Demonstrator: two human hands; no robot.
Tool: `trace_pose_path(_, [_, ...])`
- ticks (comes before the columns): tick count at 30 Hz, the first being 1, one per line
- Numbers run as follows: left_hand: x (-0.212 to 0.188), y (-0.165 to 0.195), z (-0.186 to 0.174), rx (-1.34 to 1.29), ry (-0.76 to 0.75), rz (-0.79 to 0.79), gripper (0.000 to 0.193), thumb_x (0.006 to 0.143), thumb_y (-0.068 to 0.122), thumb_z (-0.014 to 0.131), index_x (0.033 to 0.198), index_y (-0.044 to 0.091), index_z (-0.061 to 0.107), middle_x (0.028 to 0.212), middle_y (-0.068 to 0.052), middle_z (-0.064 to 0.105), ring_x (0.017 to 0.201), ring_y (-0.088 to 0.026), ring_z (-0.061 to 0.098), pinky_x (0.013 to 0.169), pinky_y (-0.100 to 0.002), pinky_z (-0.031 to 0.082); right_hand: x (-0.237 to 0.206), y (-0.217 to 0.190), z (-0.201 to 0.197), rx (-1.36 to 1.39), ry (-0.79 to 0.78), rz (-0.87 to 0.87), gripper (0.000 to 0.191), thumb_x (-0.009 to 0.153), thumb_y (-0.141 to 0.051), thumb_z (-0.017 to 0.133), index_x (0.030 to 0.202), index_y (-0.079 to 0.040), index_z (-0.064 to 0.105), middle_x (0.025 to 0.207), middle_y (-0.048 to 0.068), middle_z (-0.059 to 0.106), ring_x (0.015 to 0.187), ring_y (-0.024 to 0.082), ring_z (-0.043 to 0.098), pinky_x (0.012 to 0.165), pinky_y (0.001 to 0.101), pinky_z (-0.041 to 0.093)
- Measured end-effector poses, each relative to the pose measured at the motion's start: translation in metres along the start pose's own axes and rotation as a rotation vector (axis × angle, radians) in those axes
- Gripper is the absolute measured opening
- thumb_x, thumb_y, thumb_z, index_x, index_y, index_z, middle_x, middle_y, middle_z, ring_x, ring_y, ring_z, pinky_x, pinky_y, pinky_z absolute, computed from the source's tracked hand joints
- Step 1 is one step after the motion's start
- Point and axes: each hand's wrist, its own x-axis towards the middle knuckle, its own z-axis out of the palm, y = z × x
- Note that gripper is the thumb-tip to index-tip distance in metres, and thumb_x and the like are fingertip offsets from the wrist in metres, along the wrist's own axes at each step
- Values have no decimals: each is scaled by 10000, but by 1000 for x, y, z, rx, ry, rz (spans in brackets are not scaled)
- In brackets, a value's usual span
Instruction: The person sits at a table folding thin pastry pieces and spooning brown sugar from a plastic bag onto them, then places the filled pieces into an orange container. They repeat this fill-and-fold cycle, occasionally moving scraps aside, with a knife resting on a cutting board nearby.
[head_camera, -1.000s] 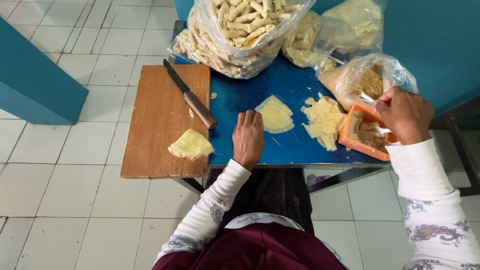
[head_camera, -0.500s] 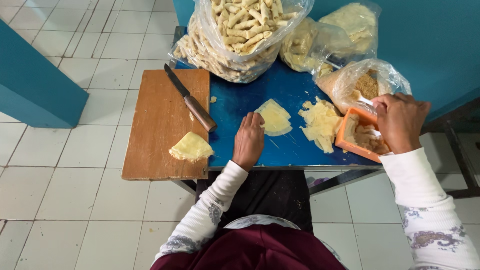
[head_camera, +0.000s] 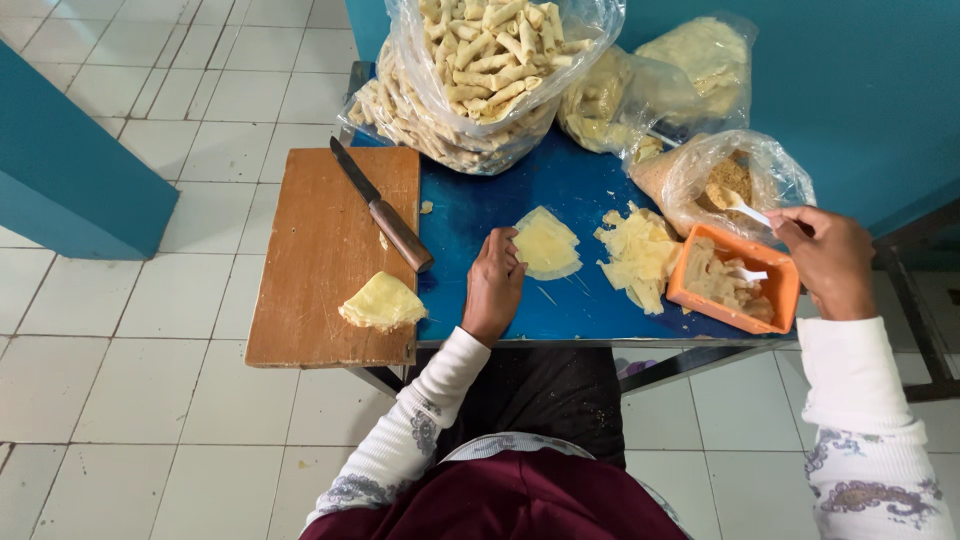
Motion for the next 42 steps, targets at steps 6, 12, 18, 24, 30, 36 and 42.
trace_pose_path(6, [-2, -7, 4, -9, 17, -4, 543, 826, -113, 703, 1319, 5, 509, 958, -118, 616, 736, -203, 644, 682, -326, 560, -25, -23, -3, 111, -22, -82, 198, 1063, -138, 677, 1212, -37, 759, 968, 63, 748, 792, 65, 610, 716, 240, 482])
trace_pose_path(12, [-3, -4, 3, -53, 39, -5, 576, 821, -104, 710, 1346, 8, 501, 945, -112, 624, 741, -203, 651, 679, -332, 560, -47, -66, 56, 120, -195, -339, 182, 1016, -133, 693, 1161, -46, 761, 830, 58, 703, 646, 124, 555, 599, 284, 437])
trace_pose_path(18, [-5, 1, 0, -40, 23, -1, 544, 850, -103, 682, 1353, 6, 508, 905, -89, 622, 712, -195, 632, 662, -335, 556, -68, -94, 121, 119, -281, -428, 137, 967, -130, 690, 1071, -81, 765, 848, 48, 718, 710, 158, 596, 628, 292, 456])
trace_pose_path(24, [-3, 4, 1, -78, 8, -3, 507, 882, -103, 655, 1355, 9, 509, 902, -79, 617, 702, -188, 626, 664, -330, 546, -79, -104, 123, -252, -15, -711, 70, 963, -163, 703, 986, -187, 765, 895, -51, 676, 934, 164, 608, 841, 424, 308])
trace_pose_path(30, [-1, 3, 4, -145, 5, 37, 538, 849, -103, 685, 1339, 32, 509, 887, -77, 605, 743, -194, 641, 689, -328, 552, -86, -103, 118, -440, 132, -901, 53, 1033, -193, 713, 1020, -229, 750, 910, -88, 633, 917, 112, 576, 886, 428, 236])
trace_pose_path(36, [1, 0, 8, -158, -3, 68, 533, 850, -118, 669, 1341, 30, 522, 875, -74, 602, 754, -194, 640, 686, -319, 549, -92, -99, 111, -440, 200, -985, 61, 1060, -171, 716, 1107, -194, 748, 1015, -88, 664, 949, 106, 592, 916, 417, 248])
trace_pose_path(42, [1, -4, 9, -161, -34, 59, 513, 858, -110, 675, 1335, 10, 529, 898, -75, 618, 747, -183, 643, 694, -295, 561, -94, -90, 113, -442, 233, -939, 57, 1032, -166, 734, 1060, -201, 769, 959, -95, 680, 880, 117, 595, 886, 433, 252])
